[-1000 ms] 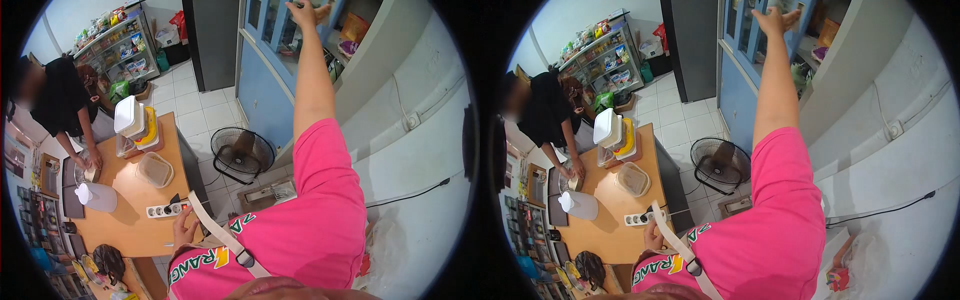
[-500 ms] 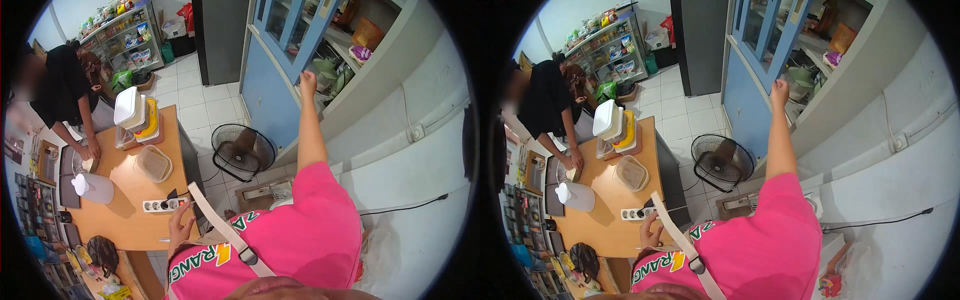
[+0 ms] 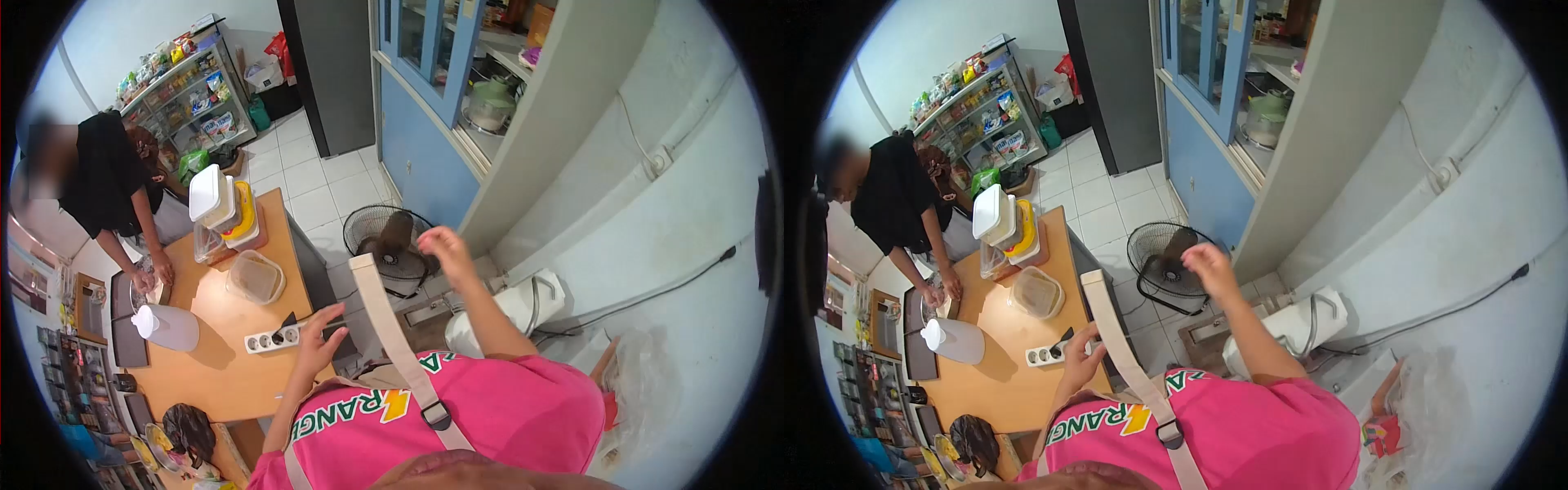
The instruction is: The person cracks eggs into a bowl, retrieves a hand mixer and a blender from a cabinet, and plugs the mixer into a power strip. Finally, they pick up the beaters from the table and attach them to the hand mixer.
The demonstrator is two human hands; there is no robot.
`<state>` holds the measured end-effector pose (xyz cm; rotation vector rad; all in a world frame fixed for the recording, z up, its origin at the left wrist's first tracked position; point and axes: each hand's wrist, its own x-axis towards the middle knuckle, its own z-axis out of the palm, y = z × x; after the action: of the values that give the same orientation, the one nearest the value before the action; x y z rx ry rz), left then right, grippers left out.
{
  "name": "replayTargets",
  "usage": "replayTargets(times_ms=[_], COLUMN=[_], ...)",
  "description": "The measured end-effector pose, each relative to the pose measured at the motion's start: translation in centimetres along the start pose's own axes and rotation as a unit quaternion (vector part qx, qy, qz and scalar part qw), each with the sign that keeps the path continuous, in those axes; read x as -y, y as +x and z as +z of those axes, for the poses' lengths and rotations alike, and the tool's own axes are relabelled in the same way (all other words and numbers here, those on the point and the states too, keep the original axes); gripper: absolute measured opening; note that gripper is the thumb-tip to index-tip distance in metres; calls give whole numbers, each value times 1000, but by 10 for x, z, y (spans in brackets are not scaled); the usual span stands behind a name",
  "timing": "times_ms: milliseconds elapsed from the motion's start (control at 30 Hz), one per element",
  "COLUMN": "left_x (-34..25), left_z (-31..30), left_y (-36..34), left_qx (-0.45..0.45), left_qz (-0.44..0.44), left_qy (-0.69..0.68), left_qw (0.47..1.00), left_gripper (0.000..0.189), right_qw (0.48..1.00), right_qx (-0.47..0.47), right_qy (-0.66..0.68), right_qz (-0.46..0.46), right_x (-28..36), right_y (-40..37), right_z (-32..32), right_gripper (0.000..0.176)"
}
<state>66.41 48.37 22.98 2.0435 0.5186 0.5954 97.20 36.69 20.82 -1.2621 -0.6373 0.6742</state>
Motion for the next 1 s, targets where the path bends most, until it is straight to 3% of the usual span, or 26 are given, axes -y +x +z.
replayTargets(times_ms=[100, 267, 500, 567, 633, 700, 767, 900, 1000], left_x=[-11, -7, -23, -32, -36, -40, -42, -40, -39], left_z=[5, 17, 49, 58, 69, 83, 98, 137, 163], left_y=[-3, -34, -43, -26, -7, 16, 39, 98, 164], left_qx=[48, 109, 164, 171, 169, 159, 132, 100, 60], left_qz=[79, 105, 141, 175, 178, 202, 196, 200, 205], left_qy=[2, -39, -72, -88, -83, -93, -111, -142, -114], left_qw=[996, 988, 974, 966, 966, 962, 965, 964, 970], left_gripper=[38, 37, 32, 32, 32, 30, 28, 28, 26], right_qw=[996, 998, 997, 996, 990, 975, 974, 973, 956], right_qx=[92, 51, -33, -90, -135, -159, -181, -202, -224], right_qy=[-13, -45, -73, -6, -30, -154, -137, -102, -190], right_qz=[-13, 12, 16, -19, -17, -20, 5, -35, -16], right_x=[-18, 2, 16, 28, 33, 36, 46, 75, 104], right_y=[-54, -143, -241, -265, -286, -299, -314, -336, -331], right_z=[28, 44, 4, -7, -18, -33, -41, -57, -78], right_gripper=[13, 13, 14, 14, 14, 15, 15, 12, 14])
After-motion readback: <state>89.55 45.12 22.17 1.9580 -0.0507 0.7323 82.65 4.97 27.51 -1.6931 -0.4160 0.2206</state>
